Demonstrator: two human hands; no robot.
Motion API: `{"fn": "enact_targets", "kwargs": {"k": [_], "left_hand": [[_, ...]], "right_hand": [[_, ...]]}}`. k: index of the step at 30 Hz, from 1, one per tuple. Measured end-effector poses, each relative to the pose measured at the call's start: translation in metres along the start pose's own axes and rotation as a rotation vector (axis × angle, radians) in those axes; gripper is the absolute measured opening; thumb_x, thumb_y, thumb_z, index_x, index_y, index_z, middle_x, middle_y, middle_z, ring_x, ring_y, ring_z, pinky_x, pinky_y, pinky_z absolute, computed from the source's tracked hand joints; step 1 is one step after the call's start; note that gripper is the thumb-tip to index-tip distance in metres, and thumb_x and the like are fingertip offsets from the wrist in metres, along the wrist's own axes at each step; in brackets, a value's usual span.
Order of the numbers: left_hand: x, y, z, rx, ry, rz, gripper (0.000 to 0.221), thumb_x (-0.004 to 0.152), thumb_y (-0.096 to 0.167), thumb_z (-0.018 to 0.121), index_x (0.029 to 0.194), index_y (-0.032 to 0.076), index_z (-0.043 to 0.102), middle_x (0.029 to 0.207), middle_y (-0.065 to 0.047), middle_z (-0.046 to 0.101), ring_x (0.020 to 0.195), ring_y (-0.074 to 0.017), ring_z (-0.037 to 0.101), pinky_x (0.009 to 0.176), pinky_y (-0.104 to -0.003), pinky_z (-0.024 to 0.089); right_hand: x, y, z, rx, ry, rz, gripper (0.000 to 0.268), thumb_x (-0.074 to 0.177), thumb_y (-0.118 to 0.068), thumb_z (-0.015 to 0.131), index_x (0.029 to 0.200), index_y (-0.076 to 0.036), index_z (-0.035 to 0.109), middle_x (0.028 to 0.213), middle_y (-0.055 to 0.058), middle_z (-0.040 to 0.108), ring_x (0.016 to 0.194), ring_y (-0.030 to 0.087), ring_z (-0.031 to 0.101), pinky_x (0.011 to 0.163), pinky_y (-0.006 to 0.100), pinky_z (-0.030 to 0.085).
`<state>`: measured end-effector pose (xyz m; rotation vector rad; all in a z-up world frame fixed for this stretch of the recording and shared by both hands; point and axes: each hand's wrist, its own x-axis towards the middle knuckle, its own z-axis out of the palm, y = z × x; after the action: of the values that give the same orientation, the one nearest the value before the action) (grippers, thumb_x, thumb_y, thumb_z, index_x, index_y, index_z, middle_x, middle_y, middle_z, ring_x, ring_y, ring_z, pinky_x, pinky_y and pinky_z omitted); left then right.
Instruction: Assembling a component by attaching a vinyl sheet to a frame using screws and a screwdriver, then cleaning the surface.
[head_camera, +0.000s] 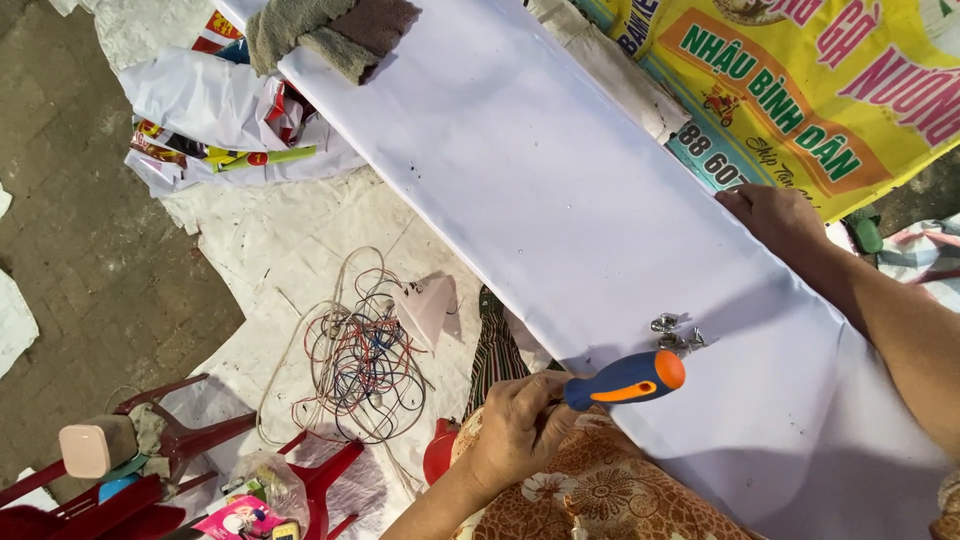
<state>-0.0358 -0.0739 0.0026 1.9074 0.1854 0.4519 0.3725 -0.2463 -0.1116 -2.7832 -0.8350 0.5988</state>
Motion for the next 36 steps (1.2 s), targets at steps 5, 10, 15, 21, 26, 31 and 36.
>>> {"fn": "enact_targets", "kwargs": {"k": [5,10,15,21,26,31,36], "left_hand": [[0.000,-0.018,0.001,0.271,0.119,0.215,0.023,0.101,0.020,0.060,0.118,0.005,0.062,0.060,0.005,0.052,0.043,-0.0084,0.040,0.039,-0.026,0.036],[0.002,-0.004,-0.001,0.248,0.072,0.176,0.015,0.099,0.018,0.063,0.106,0.006,0.067,0.064,0.002,0.062,0.041,-0.0089,0.046,0.037,-0.025,0.039],[0.001,-0.003,0.002,0.242,0.051,0.222,0.011,0.096,0.015,0.066,0.099,0.005,0.064,0.084,-0.006,0.076,0.044,-0.0089,0.050,0.041,-0.024,0.045],[0.005,-0.011,0.002,0.399,0.127,0.267,0.016,0.090,0.017,0.074,0.100,0.006,0.067,0.092,-0.007,0.078,0.052,-0.0080,0.058,0.045,-0.023,0.047],[0.001,-0.011,0.007,0.416,0.112,0.331,0.017,0.097,0.021,0.068,0.102,0.005,0.067,0.093,-0.010,0.080,0.060,-0.0119,0.070,0.046,-0.024,0.054],[0.007,0.004,-0.003,0.429,0.104,0.321,0.019,0.091,0.017,0.074,0.103,0.004,0.067,0.098,-0.010,0.079,0.062,-0.0136,0.069,0.050,-0.026,0.052],[0.011,-0.007,-0.007,0.481,0.140,0.297,0.021,0.092,0.020,0.073,0.107,0.006,0.067,0.099,-0.009,0.079,0.058,-0.0106,0.066,0.048,-0.025,0.051]], "right_hand": [[0.002,0.000,0.000,0.024,-0.018,0.027,0.042,0.113,-0.043,0.055,0.119,-0.006,0.074,0.088,0.014,0.077,0.066,0.028,0.072,0.060,0.041,0.058],[0.008,0.007,0.006,0.004,-0.024,0.017,0.042,0.113,-0.043,0.054,0.119,-0.007,0.074,0.092,0.013,0.077,0.070,0.027,0.073,0.063,0.040,0.061],[0.008,0.006,0.005,-0.020,-0.032,0.037,0.047,0.113,-0.047,0.052,0.121,-0.006,0.074,0.096,0.016,0.077,0.074,0.031,0.075,0.067,0.043,0.061],[0.003,0.004,0.003,-0.035,-0.015,0.018,0.044,0.114,-0.045,0.052,0.118,-0.007,0.074,0.090,0.015,0.077,0.068,0.028,0.074,0.063,0.040,0.061],[0.005,0.008,0.006,0.001,0.007,-0.004,0.041,0.114,-0.042,0.054,0.119,-0.007,0.074,0.093,0.016,0.077,0.071,0.033,0.073,0.066,0.045,0.058],[0.012,0.020,0.015,-0.026,0.051,-0.045,0.041,0.113,-0.043,0.056,0.118,-0.006,0.075,0.090,0.015,0.077,0.068,0.030,0.072,0.063,0.043,0.059],[0.011,0.023,0.015,0.004,0.033,-0.011,0.042,0.113,-0.044,0.054,0.121,-0.007,0.074,0.094,0.015,0.077,0.072,0.032,0.071,0.066,0.045,0.057]]}}
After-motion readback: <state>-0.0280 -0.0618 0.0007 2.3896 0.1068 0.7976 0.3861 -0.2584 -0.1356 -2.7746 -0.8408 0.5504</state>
